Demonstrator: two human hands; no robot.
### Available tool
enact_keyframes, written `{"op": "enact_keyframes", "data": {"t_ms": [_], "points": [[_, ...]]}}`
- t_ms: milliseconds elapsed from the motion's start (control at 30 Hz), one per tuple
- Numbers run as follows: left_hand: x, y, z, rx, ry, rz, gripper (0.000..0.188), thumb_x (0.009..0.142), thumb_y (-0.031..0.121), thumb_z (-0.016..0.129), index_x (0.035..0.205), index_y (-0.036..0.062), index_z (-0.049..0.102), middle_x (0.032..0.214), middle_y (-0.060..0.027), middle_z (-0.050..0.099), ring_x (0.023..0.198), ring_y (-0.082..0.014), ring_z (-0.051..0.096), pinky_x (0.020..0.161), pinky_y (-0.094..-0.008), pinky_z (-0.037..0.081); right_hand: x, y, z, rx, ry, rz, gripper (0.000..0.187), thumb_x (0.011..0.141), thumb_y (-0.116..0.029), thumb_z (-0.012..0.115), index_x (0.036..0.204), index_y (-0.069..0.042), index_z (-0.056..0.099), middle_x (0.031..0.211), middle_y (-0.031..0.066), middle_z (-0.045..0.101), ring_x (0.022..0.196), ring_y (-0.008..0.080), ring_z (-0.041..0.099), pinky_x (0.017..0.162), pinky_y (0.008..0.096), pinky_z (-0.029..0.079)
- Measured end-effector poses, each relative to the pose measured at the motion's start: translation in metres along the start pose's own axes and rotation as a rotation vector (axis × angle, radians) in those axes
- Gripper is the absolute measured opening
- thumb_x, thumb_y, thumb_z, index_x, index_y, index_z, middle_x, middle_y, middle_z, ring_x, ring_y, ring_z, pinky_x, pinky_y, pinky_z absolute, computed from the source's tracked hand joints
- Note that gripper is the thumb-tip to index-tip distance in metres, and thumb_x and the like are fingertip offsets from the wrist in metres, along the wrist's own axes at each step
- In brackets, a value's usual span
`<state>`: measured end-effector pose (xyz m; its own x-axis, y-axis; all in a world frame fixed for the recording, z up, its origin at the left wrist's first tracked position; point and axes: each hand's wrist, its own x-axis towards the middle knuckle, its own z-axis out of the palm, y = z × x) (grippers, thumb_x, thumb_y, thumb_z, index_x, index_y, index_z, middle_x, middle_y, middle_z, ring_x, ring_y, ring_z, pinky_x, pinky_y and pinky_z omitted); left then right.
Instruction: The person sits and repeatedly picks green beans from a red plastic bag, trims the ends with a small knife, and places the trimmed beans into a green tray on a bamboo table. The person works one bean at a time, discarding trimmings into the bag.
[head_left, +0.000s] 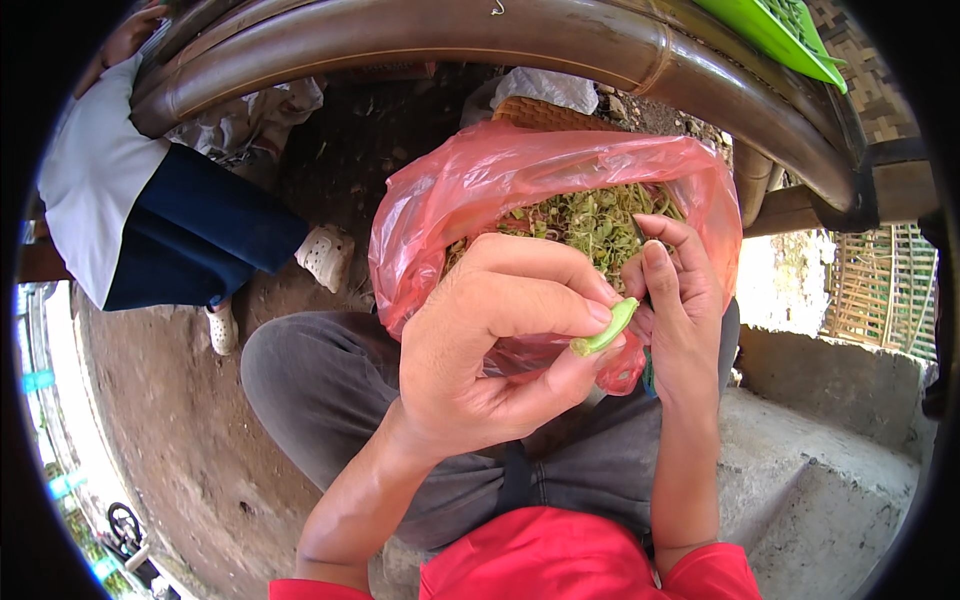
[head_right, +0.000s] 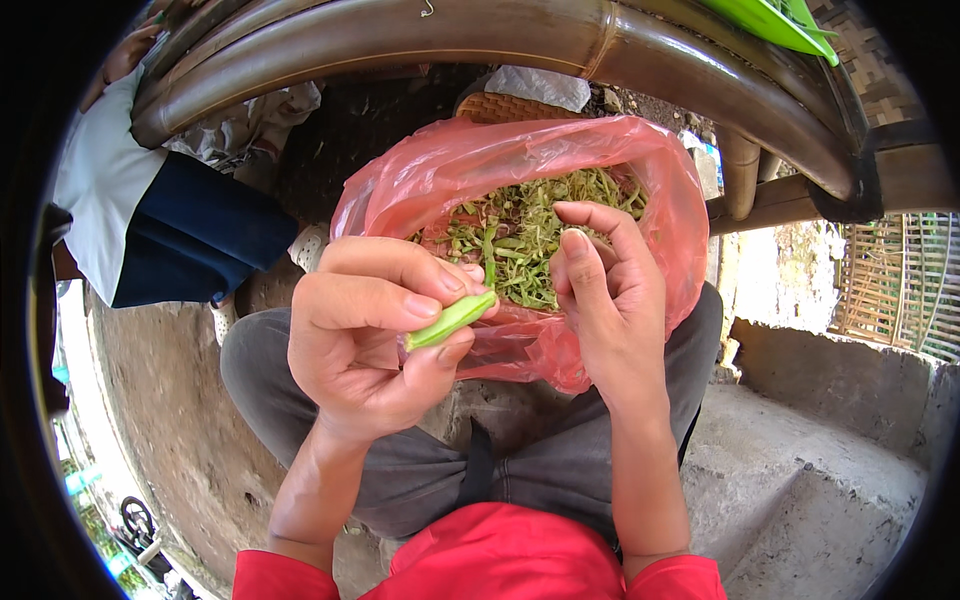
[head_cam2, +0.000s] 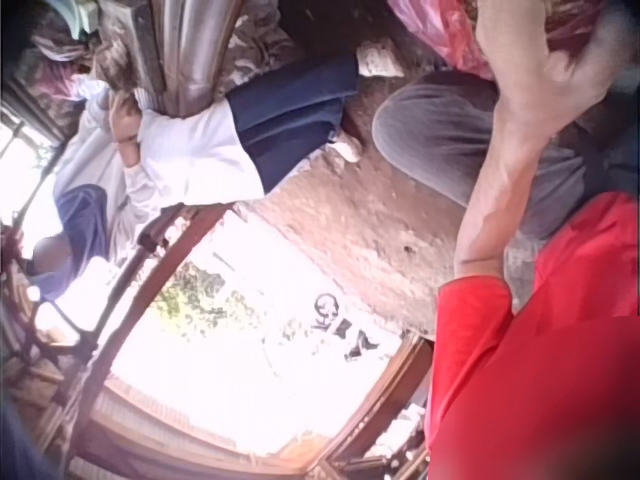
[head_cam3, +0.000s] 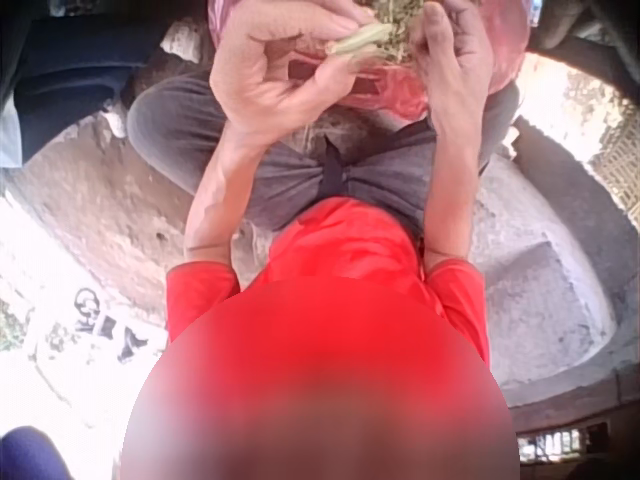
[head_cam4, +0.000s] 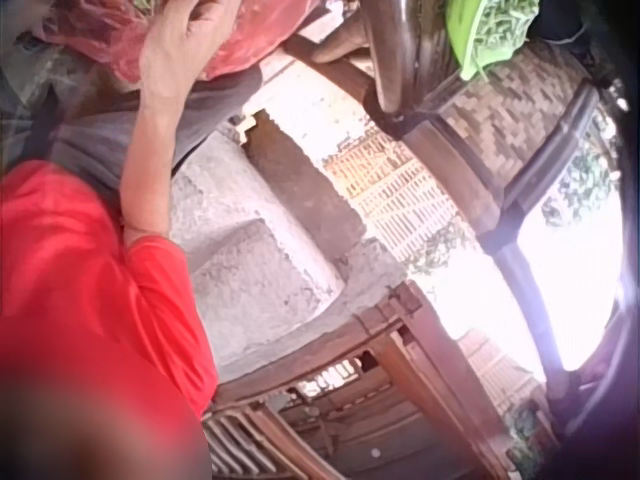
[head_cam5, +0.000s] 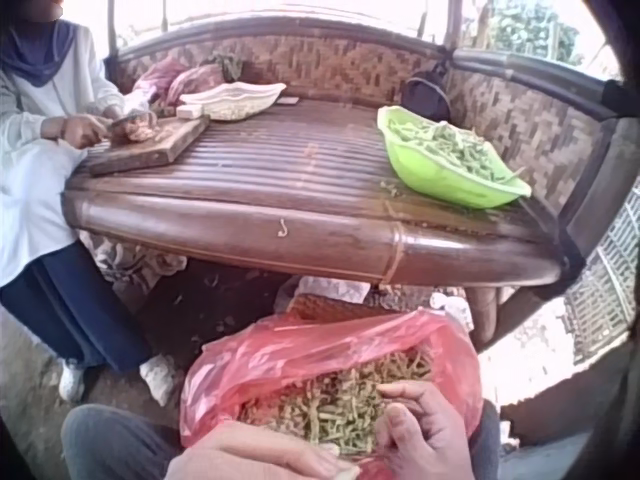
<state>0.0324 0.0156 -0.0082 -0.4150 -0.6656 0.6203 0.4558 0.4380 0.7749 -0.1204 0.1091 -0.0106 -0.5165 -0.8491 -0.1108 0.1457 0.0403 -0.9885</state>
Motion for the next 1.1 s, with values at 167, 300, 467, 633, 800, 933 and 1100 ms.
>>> {"op": "enact_keyframes", "data": {"t_ms": [167, 300, 467, 633, 800, 933, 1100], "points": [[-0.001, 0.001, -0.004, -0.244, 0.001, -0.222, 0.033, 0.087, -0.006, 0.071, 0.116, 0.0014, 0.057, 0.109, -0.013, 0.063, 0.098, -0.0186, 0.066, 0.086, -0.0312, 0.057, -0.008, -0.003, -0.001, 0.043, -0.114, -0.081, 0.054, 0.107, -0.029, 0.055, 0.15, -0.001, 0.039, 0.069, -0.0021, 0.051, 0.058, 0.0037, 0.045, 0.051, 0.0196, 0.031], [-0.003, 0.001, -0.004, -0.471, 0.022, -0.501, 0.029, 0.096, 0.009, 0.069, 0.119, 0.0048, 0.052, 0.109, -0.0138, 0.06, 0.099, -0.0218, 0.068, 0.086, -0.0355, 0.063, -0.019, -0.016, 0.002, 0.122, -0.252, -0.184, 0.069, 0.103, -0.038, 0.061, 0.151, 0.005, 0.037, 0.071, 0.0, 0.055, 0.062, 0.0069, 0.053, 0.056, 0.0206, 0.038], [-0.004, -0.003, -0.002, -0.8, 0.043, -0.691, 0.023, 0.098, 0.013, 0.068, 0.116, 0.0081, 0.053, 0.105, -0.0089, 0.058, 0.09, -0.0157, 0.068, 0.095, -0.0378, 0.06, -0.028, -0.025, 0.012, -0.132, -0.187, -0.243, 0.082, 0.098, -0.06, 0.058, 0.148, 0.004, 0.04, 0.063, -0.0008, 0.053, 0.051, 0.0029, 0.043, 0.047, 0.02, 0.029], [-0.006, 0.001, 0.004, -0.947, 0.077, -0.732, 0.022, 0.098, 0.002, 0.064, 0.119, 0.0051, 0.056, 0.108, -0.0051, 0.065, 0.089, -0.009, 0.064, 0.082, -0.027, 0.055, -0.028, -0.022, 0.014, -0.195, -0.141, -0.28, 0.074, 0.099, -0.051, 0.061, 0.145, 0.004, 0.042, 0.07, 0.0002, 0.056, 0.058, 0.0035, 0.046, 0.053, 0.0195, 0.032], [-0.003, 0.006, -0.001, -0.624, 0.0, -0.749, 0.03, 0.097, -0.002, 0.065, 0.126, 0.0013, 0.062, 0.116, -0.0049, 0.066, 0.098, -0.008, 0.064, 0.085, -0.026, 0.054, -0.026, -0.022, 0.007, -0.057, -0.249, -0.291, 0.057, 0.101, -0.027, 0.067, 0.142, 0.006, 0.045, 0.088, 0.0046, 0.062, 0.071, 0.0067, 0.057, 0.065, 0.0199, 0.044], [-0.002, 0.001, -0.002, -0.505, -0.034, -0.642, 0.026, 0.092, -0.007, 0.068, 0.116, 0.0025, 0.066, 0.12, -0.0069, 0.065, 0.113, -0.011, 0.061, 0.092, -0.0264, 0.053, -0.028, -0.02, 0.01, 0.011, -0.227, -0.27, 0.06, 0.101, -0.028, 0.066, 0.144, 0.006, 0.041, 0.09, 0.0054, 0.061, 0.069, 0.0073, 0.057, 0.061, 0.0202, 0.043], [-0.002, -0.005, -0.005, -0.276, -0.048, -0.407, 0.03, 0.085, -0.009, 0.074, 0.11, 0.0053, 0.065, 0.116, -0.0096, 0.061, 0.115, -0.0161, 0.058, 0.097, -0.0324, 0.051, -0.037, -0.025, 0.02, 0.158, -0.201, -0.204, 0.062, 0.102, -0.029, 0.065, 0.145, 0.006, 0.039, 0.1, 0.0072, 0.06, 0.068, 0.0081, 0.057, 0.06, 0.0212, 0.045]]}}
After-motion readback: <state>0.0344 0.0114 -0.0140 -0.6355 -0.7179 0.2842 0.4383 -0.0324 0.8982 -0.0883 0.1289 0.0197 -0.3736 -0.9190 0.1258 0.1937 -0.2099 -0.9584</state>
